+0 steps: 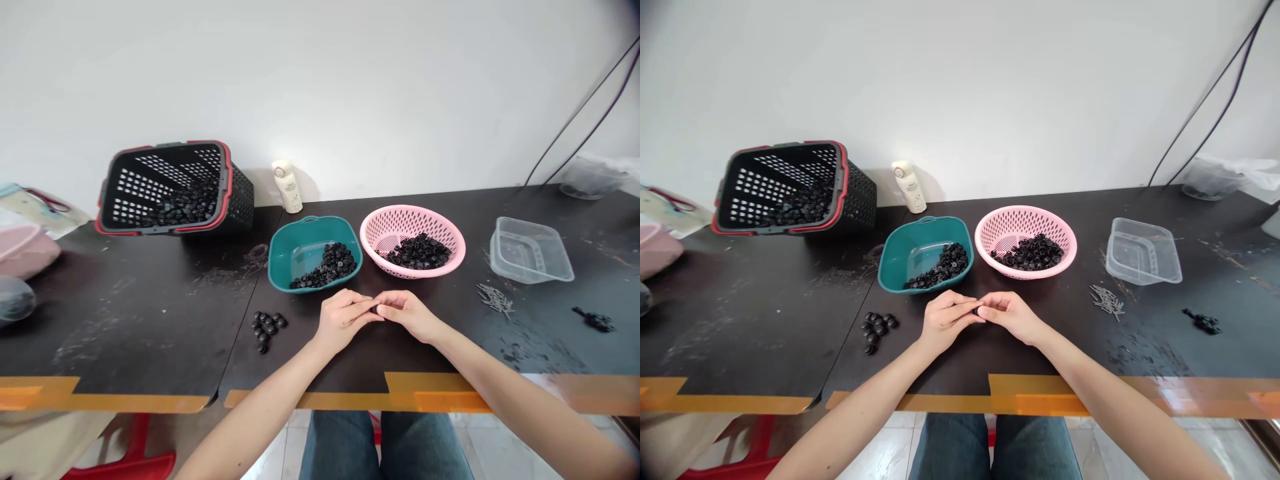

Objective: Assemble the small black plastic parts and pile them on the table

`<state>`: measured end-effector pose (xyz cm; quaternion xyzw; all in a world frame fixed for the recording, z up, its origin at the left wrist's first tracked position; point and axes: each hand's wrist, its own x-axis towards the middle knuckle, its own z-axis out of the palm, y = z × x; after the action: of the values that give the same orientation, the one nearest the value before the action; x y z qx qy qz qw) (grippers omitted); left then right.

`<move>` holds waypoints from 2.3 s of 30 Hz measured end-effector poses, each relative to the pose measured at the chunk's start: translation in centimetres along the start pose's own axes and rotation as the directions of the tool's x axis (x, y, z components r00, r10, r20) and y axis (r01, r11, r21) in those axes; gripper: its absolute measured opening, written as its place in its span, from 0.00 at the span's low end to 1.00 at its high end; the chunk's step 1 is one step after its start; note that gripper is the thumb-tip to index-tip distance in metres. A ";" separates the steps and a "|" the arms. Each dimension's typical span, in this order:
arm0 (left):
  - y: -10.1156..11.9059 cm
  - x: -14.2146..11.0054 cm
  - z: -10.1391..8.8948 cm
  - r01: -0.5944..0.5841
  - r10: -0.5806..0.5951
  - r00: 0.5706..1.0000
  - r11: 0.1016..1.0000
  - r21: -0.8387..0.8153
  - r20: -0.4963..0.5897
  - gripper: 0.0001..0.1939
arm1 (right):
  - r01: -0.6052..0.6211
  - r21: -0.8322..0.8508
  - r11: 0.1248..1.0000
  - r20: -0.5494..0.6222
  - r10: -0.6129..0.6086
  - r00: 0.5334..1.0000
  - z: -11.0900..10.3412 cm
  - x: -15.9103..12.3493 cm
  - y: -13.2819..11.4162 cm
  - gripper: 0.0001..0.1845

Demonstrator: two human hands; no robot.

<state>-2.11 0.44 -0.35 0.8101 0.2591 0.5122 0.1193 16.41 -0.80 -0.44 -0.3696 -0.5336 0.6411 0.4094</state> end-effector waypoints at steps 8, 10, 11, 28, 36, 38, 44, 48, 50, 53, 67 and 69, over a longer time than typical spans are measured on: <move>0.3 0.1 0.7 0.164 -0.172 0.984 0.976 -0.140 -0.045 0.13 | 0.042 0.093 0.995 -0.101 -0.032 0.994 0.8 0.0 -0.1 0.13; 0.4 0.3 0.7 0.188 -0.196 0.980 0.968 -0.168 -0.035 0.14 | 0.046 0.095 0.994 -0.086 -0.038 0.996 0.7 0.0 -0.5 0.12; 0.4 0.4 0.6 0.192 -0.199 0.980 0.967 -0.165 -0.025 0.14 | 0.040 0.094 0.995 -0.073 -0.033 0.997 0.7 0.0 -0.7 0.12; 2.2 -2.6 -8.8 0.050 -0.253 0.895 0.876 0.480 0.367 0.09 | -0.022 -0.243 0.970 -0.191 -0.026 0.981 -1.5 0.5 -0.6 0.19; 0.8 -7.8 -12.8 -0.069 -0.196 0.954 0.594 0.802 0.227 0.13 | -0.050 -0.335 0.941 -0.167 -0.008 0.986 -1.2 0.2 0.0 0.18; 0.5 -7.1 -14.0 -0.060 -0.129 0.978 0.570 0.819 0.162 0.14 | -0.054 -0.351 0.935 -0.171 -0.008 0.985 -1.1 0.2 0.0 0.18; -1.2 1.3 -16.1 0.195 -0.147 0.979 0.526 0.828 -0.138 0.17 | -0.041 -0.365 0.930 -0.164 -0.021 0.986 -1.3 0.4 0.5 0.17; -3.5 7.9 -13.1 0.166 -0.564 0.797 0.549 0.819 0.216 0.20 | -0.040 -0.404 0.914 -0.154 -0.025 0.988 -1.5 0.4 0.8 0.17; -4.9 9.8 -10.7 0.176 -0.743 0.552 0.548 0.818 0.379 0.18 | -0.032 -0.438 0.898 -0.152 -0.039 0.988 -1.7 0.5 0.8 0.16; -6.9 10.8 -7.8 0.203 -0.830 0.335 0.526 0.826 0.446 0.12 | -0.013 -0.483 0.876 -0.149 -0.068 0.987 -1.9 0.6 0.7 0.16; -9.8 9.8 -6.2 0.245 -0.831 0.332 0.533 0.810 0.446 0.09 | 0.075 -0.589 0.805 -0.119 -0.177 0.977 -1.9 0.6 0.4 0.13; -10.0 9.8 -6.0 0.240 -0.820 0.374 0.537 0.808 0.434 0.09 | 0.079 -0.605 0.793 -0.119 -0.188 0.975 -1.9 0.6 0.3 0.13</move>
<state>-7.08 13.63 5.24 0.7888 0.5968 -0.0926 0.1141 17.82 0.48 -1.09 -0.4948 -0.6952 0.3758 0.3613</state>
